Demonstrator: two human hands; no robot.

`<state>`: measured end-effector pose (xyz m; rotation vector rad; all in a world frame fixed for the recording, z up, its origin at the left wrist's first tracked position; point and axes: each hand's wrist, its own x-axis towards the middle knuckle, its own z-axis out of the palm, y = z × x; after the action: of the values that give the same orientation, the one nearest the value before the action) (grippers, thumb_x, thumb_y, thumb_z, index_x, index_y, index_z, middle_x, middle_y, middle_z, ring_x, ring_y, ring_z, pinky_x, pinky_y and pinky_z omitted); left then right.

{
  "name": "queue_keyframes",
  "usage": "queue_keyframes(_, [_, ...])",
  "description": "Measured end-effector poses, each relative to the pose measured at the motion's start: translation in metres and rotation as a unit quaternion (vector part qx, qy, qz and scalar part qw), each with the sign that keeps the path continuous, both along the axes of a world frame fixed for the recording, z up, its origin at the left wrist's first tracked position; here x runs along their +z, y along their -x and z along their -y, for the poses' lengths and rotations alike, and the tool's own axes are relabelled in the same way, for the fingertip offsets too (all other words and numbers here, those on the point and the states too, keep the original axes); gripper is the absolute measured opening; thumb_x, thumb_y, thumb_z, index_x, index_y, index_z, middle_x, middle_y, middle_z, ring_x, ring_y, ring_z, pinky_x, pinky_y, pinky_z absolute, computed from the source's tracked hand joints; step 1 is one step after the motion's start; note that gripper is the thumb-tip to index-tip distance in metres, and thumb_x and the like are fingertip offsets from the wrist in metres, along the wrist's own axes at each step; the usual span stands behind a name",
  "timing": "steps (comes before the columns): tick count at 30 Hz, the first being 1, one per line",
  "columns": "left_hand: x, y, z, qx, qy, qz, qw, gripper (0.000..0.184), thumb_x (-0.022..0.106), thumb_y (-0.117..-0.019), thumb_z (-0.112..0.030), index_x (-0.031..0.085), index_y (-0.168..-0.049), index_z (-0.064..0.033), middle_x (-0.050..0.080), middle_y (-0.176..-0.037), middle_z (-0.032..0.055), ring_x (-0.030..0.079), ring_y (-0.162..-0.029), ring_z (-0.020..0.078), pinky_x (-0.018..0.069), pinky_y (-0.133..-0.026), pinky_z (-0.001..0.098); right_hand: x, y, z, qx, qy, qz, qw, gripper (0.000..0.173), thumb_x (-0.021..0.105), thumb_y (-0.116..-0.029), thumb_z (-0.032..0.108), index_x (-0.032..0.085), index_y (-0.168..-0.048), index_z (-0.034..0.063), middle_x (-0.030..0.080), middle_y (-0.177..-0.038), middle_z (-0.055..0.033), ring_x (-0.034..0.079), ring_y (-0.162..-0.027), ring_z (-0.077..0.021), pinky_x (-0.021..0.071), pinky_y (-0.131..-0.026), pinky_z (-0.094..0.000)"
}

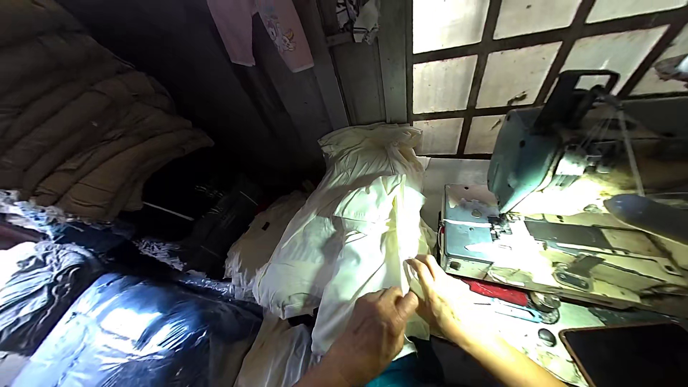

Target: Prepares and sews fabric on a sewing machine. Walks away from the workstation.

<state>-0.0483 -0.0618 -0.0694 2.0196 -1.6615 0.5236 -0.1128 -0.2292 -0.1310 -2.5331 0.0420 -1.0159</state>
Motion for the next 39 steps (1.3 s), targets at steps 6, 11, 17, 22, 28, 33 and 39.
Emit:
queue_keyframes(6, [0.046,0.039,-0.044,0.189,-0.353,-0.137,0.906,0.029,0.056,-0.0992,-0.019,0.074,-0.090,0.0019,0.071,-0.087,0.0211,0.072,-0.081,0.0394,0.0564,-0.067,0.0567,0.030,-0.005,0.033,0.026,0.070,0.128,0.989,0.022,0.055,-0.0956,0.011,0.075,-0.100,0.0030,0.070,-0.082,-0.0110,0.067,-0.060,-0.0203,0.0532,-0.050,-0.0306])
queue_keyframes(11, [0.043,0.021,-0.114,0.328,-0.111,-0.191,0.919,0.039,0.050,-0.1056,-0.023,0.074,-0.090,0.0046,0.071,-0.081,0.0214,0.073,-0.078,0.0394,0.0575,-0.072,0.0597,0.023,-0.002,0.045,0.021,0.060,0.143,0.988,0.023,0.054,-0.0952,0.012,0.075,-0.097,0.0015,0.069,-0.079,-0.0124,0.066,-0.061,-0.0204,0.0518,-0.052,-0.0292])
queue_keyframes(17, [0.013,0.001,-0.093,0.193,0.236,-0.189,0.933,0.019,0.068,-0.0931,-0.012,0.074,-0.100,0.0045,0.077,-0.095,0.0093,0.074,-0.087,0.0054,0.0616,-0.079,0.0218,-0.020,-0.002,0.010,0.137,0.047,0.081,0.986,0.019,0.058,-0.0963,0.014,0.075,-0.090,0.0094,0.071,-0.081,-0.0043,0.069,-0.067,-0.0134,0.0566,-0.060,-0.0232])
queue_keyframes(22, [-0.009,0.014,-0.029,0.147,0.009,-0.097,0.984,0.039,0.077,-0.0798,-0.013,0.072,-0.115,0.0023,0.070,-0.115,0.0200,0.073,-0.097,0.0290,0.0622,-0.080,0.0392,0.008,0.003,-0.005,0.199,0.042,0.140,0.969,0.017,0.059,-0.1002,0.014,0.072,-0.093,0.0081,0.070,-0.082,-0.0045,0.067,-0.072,-0.0113,0.0551,-0.068,-0.0187])
queue_keyframes(28, [0.028,0.032,-0.072,0.320,-0.163,-0.192,0.913,0.025,0.073,-0.0813,0.001,0.071,-0.106,0.0048,0.071,-0.098,0.0264,0.072,-0.075,0.0448,0.0573,-0.062,0.0616,0.040,0.010,0.041,0.061,0.027,0.186,0.980,0.019,0.056,-0.1020,0.017,0.070,-0.097,0.0062,0.067,-0.077,-0.0089,0.065,-0.070,-0.0130,0.0520,-0.065,-0.0197])
queue_keyframes(33, [0.021,0.010,-0.138,0.229,0.003,-0.388,0.893,0.006,0.066,-0.0872,0.001,0.066,-0.093,0.0007,0.067,-0.070,0.0046,0.064,-0.055,0.0142,0.0559,-0.050,0.0336,0.018,0.008,0.031,0.086,0.004,0.150,0.985,0.020,0.054,-0.1013,0.015,0.071,-0.100,0.0064,0.067,-0.080,-0.0087,0.064,-0.071,-0.0124,0.0514,-0.066,-0.0183])
queue_keyframes(39, [0.014,0.002,-0.110,0.052,0.433,-0.728,0.530,0.037,0.041,-0.1047,-0.015,0.075,-0.090,-0.0202,0.078,-0.089,0.0008,0.076,-0.082,0.0122,0.0638,-0.077,0.0319,-0.022,0.016,0.019,0.369,-0.760,-0.165,0.509,0.024,0.055,-0.1040,0.022,0.076,-0.097,0.0132,0.077,-0.091,-0.0020,0.074,-0.081,-0.0098,0.0614,-0.078,-0.0261])
